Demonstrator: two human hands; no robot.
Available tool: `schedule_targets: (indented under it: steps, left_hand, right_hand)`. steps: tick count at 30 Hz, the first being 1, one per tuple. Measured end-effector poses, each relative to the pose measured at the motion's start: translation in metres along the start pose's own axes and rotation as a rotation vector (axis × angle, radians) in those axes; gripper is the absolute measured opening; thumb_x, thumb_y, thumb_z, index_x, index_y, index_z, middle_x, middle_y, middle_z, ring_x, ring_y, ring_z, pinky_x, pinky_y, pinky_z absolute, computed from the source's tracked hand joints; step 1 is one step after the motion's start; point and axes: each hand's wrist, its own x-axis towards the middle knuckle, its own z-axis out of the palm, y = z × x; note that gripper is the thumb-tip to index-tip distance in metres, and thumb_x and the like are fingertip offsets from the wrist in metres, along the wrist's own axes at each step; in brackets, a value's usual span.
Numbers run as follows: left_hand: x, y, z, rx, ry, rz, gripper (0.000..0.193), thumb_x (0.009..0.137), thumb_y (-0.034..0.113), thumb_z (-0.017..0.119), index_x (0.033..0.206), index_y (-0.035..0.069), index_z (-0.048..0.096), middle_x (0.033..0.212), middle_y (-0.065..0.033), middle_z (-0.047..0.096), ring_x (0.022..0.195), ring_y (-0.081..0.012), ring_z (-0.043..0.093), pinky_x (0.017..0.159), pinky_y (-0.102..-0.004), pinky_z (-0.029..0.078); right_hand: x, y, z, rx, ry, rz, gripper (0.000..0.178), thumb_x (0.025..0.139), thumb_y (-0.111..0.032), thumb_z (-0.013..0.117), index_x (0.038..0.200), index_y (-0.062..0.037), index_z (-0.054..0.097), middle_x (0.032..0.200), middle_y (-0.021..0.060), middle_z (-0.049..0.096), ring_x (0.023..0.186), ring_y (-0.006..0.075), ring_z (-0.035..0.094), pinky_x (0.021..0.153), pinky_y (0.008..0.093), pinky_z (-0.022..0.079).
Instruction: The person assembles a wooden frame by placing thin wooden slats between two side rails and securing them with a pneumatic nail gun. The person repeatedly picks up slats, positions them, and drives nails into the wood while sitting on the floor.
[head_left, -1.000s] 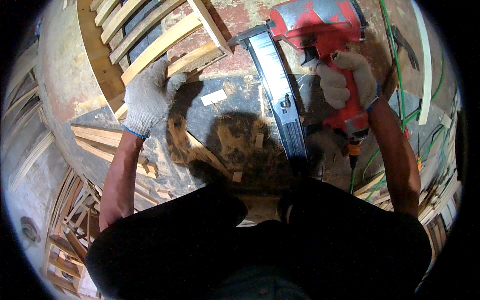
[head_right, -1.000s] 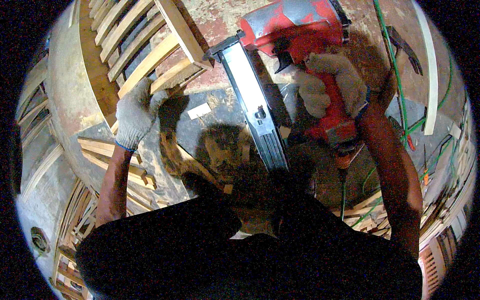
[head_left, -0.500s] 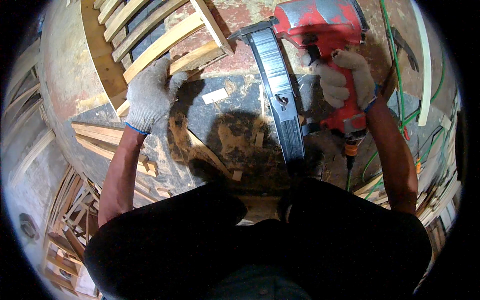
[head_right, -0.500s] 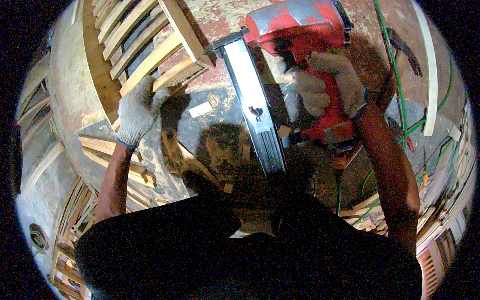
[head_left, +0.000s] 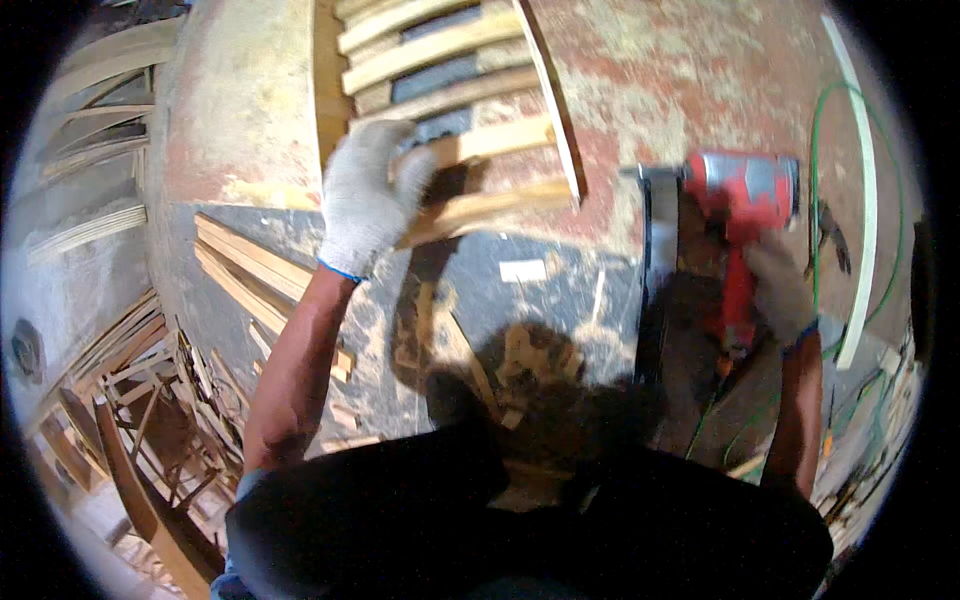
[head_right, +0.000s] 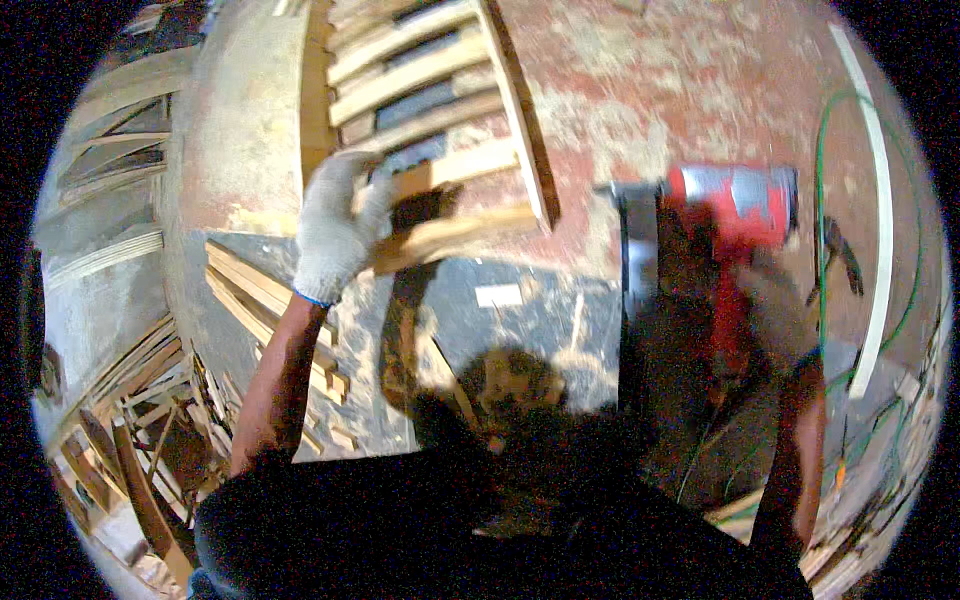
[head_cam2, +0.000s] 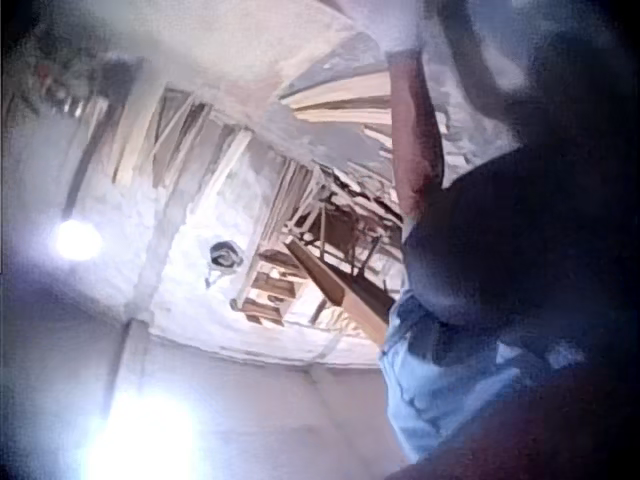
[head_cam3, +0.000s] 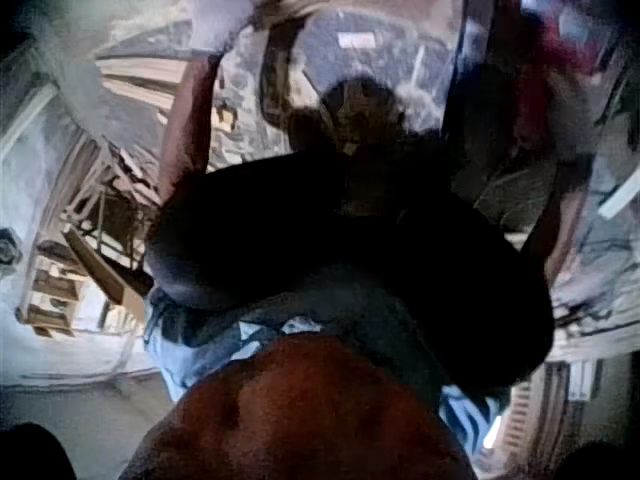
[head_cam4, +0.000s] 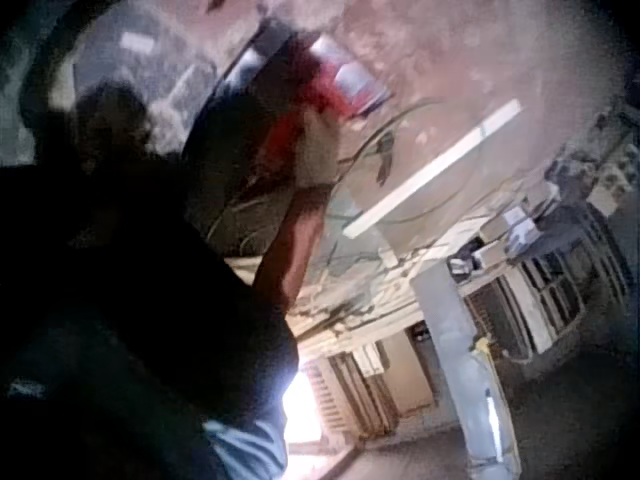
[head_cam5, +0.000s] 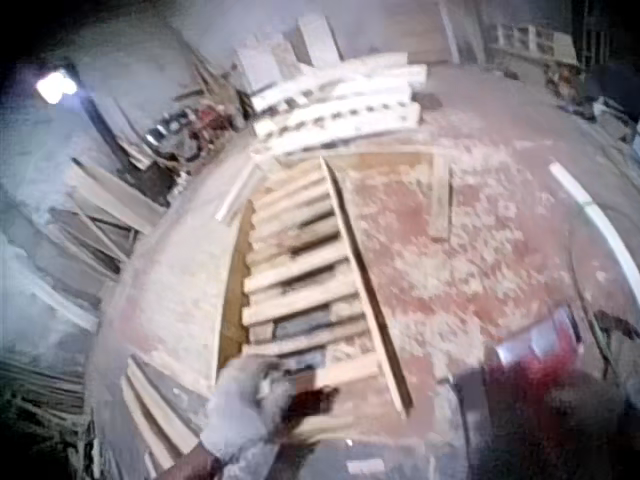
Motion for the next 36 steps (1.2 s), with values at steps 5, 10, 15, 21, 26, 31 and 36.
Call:
schedule_targets:
  steps: [5, 10, 15, 21, 26, 31, 36]
  left_hand:
    - [0.041, -0.092, -0.017, 0.145, 0.056, -0.389, 0.064, 0.098, 0.048, 0.063, 0.135, -0.003, 0.059, 0.128, -0.0302, 0.061, 0.121, -0.0436, 0.061, 0.102, -0.0485, 0.050]
    - [0.074, -0.150, 0.015, 0.177, -0.137, -0.611, 0.065, 0.094, 0.051, 0.056, 0.124, -0.005, 0.066, 0.117, -0.0352, 0.067, 0.110, -0.0509, 0.065, 0.097, -0.0539, 0.052]
    - [0.055, -0.183, 0.027, 0.056, -0.144, -0.571, 0.059, 0.092, 0.049, 0.052, 0.095, -0.007, 0.073, 0.095, -0.0373, 0.068, 0.097, -0.0530, 0.067, 0.091, -0.0559, 0.053]
    - [-0.085, -0.152, -0.010, 0.019, -0.108, -0.671, 0.051, 0.094, 0.044, 0.056, 0.092, -0.005, 0.072, 0.086, -0.0334, 0.068, 0.084, -0.0472, 0.069, 0.075, -0.0514, 0.054]
    - [-0.159, -0.098, -0.051, -0.146, -0.092, -0.920, 0.051, 0.098, 0.042, 0.050, 0.090, -0.002, 0.074, 0.075, -0.0297, 0.067, 0.075, -0.0446, 0.069, 0.073, -0.0525, 0.052]
    - [-0.128, -0.050, -0.046, -0.705, -0.034, -0.797, 0.044, 0.103, 0.039, 0.061, 0.114, -0.003, 0.068, 0.091, -0.0114, 0.071, 0.083, -0.0211, 0.068, 0.079, -0.0371, 0.054]
    - [-0.084, -0.060, -0.060, 0.023, -0.001, -0.015, 0.053, 0.094, 0.032, 0.071, 0.137, 0.004, 0.059, 0.132, -0.0193, 0.064, 0.124, -0.0383, 0.059, 0.107, -0.0454, 0.046]
  right_hand:
    - [-0.061, -0.045, 0.023, -0.764, 0.035, -0.185, 0.036, 0.097, -0.017, 0.061, 0.126, 0.0033, 0.063, 0.109, 0.0144, 0.074, 0.096, 0.0301, 0.071, 0.090, 0.0418, 0.057]
    - [-0.059, -0.031, 0.117, -0.075, -0.422, 0.334, 0.025, 0.097, -0.015, 0.061, 0.115, 0.0014, 0.066, 0.092, 0.0083, 0.071, 0.082, 0.0200, 0.070, 0.074, 0.0350, 0.060]
    - [-0.034, 0.014, 0.173, -0.010, -0.936, 0.016, 0.020, 0.105, -0.005, 0.046, 0.117, 0.0026, 0.060, 0.107, 0.0128, 0.069, 0.089, 0.0207, 0.071, 0.082, 0.0377, 0.061]
    - [-0.035, 0.037, 0.199, 0.493, -0.861, 0.605, 0.028, 0.107, -0.023, 0.044, 0.118, 0.0000, 0.056, 0.107, 0.0153, 0.066, 0.100, 0.0299, 0.070, 0.092, 0.0413, 0.059]
    - [-0.034, 0.029, 0.202, 0.418, -0.630, 0.354, 0.034, 0.107, -0.024, 0.043, 0.126, 0.0006, 0.056, 0.104, 0.0107, 0.064, 0.093, 0.0230, 0.064, 0.081, 0.0360, 0.054]
    - [0.027, -0.085, 0.144, 0.399, -0.355, -0.282, 0.039, 0.101, -0.017, 0.058, 0.134, 0.0026, 0.057, 0.126, 0.0151, 0.068, 0.114, 0.0224, 0.067, 0.095, 0.0336, 0.057]
    - [0.019, -0.116, 0.115, 0.109, -0.117, -0.189, 0.043, 0.101, -0.022, 0.061, 0.135, 0.0042, 0.058, 0.121, 0.0165, 0.070, 0.111, 0.0249, 0.069, 0.093, 0.0336, 0.057]
